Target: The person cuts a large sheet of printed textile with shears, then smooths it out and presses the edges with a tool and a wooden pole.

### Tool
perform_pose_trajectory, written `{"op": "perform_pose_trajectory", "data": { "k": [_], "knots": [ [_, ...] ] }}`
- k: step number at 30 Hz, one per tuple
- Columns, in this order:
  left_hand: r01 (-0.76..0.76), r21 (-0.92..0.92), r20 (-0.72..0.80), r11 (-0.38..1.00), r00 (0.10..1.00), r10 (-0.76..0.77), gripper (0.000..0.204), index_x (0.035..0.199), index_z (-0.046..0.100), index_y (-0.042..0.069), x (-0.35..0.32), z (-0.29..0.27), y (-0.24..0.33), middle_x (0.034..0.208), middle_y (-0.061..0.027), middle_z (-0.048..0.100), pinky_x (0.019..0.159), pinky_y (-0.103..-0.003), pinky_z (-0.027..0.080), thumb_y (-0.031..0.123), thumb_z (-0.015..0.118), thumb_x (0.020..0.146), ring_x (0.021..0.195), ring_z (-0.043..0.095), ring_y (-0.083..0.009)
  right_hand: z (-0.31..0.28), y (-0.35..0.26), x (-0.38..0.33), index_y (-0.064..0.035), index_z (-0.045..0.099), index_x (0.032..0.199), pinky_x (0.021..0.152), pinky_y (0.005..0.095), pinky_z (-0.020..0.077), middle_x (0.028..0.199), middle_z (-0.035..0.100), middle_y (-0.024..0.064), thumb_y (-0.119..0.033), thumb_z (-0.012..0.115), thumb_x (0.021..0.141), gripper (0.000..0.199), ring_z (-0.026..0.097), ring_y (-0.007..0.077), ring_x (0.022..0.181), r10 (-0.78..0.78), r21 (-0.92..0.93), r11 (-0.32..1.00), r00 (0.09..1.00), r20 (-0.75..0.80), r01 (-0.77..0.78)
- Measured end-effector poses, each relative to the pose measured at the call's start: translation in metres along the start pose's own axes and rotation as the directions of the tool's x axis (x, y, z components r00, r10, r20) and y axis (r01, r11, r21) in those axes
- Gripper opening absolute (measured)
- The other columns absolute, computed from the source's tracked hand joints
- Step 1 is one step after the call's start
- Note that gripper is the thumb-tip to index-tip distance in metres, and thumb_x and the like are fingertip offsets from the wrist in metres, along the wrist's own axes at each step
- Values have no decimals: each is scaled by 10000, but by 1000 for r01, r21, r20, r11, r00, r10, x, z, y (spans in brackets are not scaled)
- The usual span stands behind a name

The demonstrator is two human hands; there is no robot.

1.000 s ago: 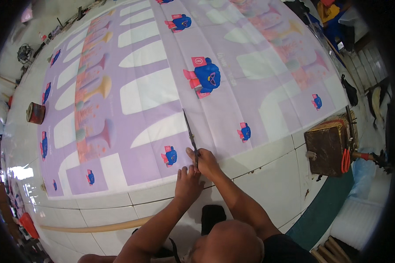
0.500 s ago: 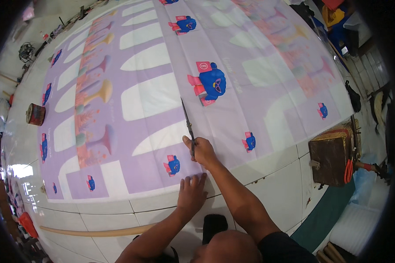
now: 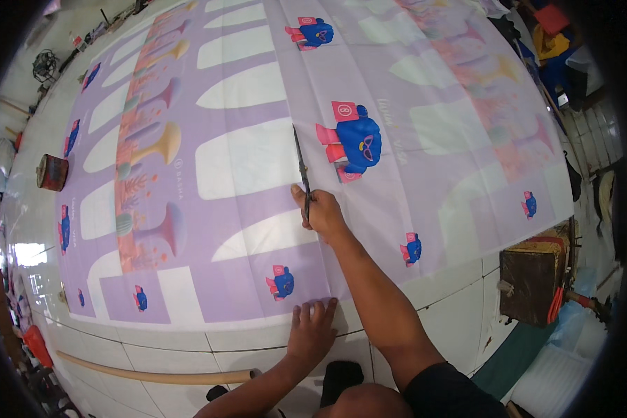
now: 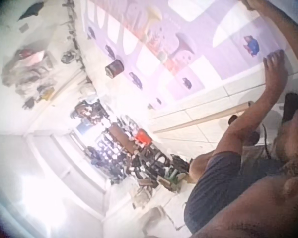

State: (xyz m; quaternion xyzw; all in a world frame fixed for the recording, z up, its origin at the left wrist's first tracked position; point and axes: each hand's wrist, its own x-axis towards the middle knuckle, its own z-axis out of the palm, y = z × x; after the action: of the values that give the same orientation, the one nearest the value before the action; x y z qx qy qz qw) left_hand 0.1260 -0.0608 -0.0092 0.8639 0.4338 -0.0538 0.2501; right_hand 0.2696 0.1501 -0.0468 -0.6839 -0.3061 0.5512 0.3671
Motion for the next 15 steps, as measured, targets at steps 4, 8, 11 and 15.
{"op": "perform_pose_trajectory", "data": {
  "k": [4, 8, 11, 15],
  "knots": [
    [10, 6, 27, 1000, 1000, -11, 704, 1452, 403, 90, 2, -3, 1, 1262, -168, 475, 1077, -560, 366, 340, 674, 853, 1201, 457, -375, 4, -19, 21, -73, 486, 658, 424, 280, 406, 556, 475, 25, -555, 706, 871, 571, 466, 122, 443, 24, 30, 999, 1000, -12, -24],
    [-9, 13, 6, 1000, 1000, 9, 701, 1448, 406, 92, 3, -2, 1, 1244, -163, 481, 1068, -552, 375, 350, 672, 853, 1193, 459, -370, 3, -32, 44, -73, 483, 656, 408, 285, 387, 553, 474, 28, -565, 708, 864, 580, 467, 125, 433, -27, 79, 996, 1000, -3, 28],
    [4, 25, 35, 1000, 999, -5, 711, 1444, 410, 92, 3, -6, 1, 1236, -159, 482, 1063, -549, 383, 355, 681, 842, 1191, 459, -365, 5, -44, 60, -78, 470, 651, 399, 292, 375, 551, 473, 32, -577, 714, 852, 591, 462, 125, 426, -42, 63, 997, 999, -6, 43],
    [7, 50, 27, 999, 1000, -8, 732, 1451, 405, 91, 2, -2, 0, 1237, -162, 473, 1051, -556, 393, 358, 683, 829, 1196, 454, -365, 9, -59, 90, -54, 489, 640, 413, 298, 416, 542, 516, 62, -603, 679, 862, 622, 537, 156, 439, -62, 16, 998, 998, -27, 62]
  ]
}}
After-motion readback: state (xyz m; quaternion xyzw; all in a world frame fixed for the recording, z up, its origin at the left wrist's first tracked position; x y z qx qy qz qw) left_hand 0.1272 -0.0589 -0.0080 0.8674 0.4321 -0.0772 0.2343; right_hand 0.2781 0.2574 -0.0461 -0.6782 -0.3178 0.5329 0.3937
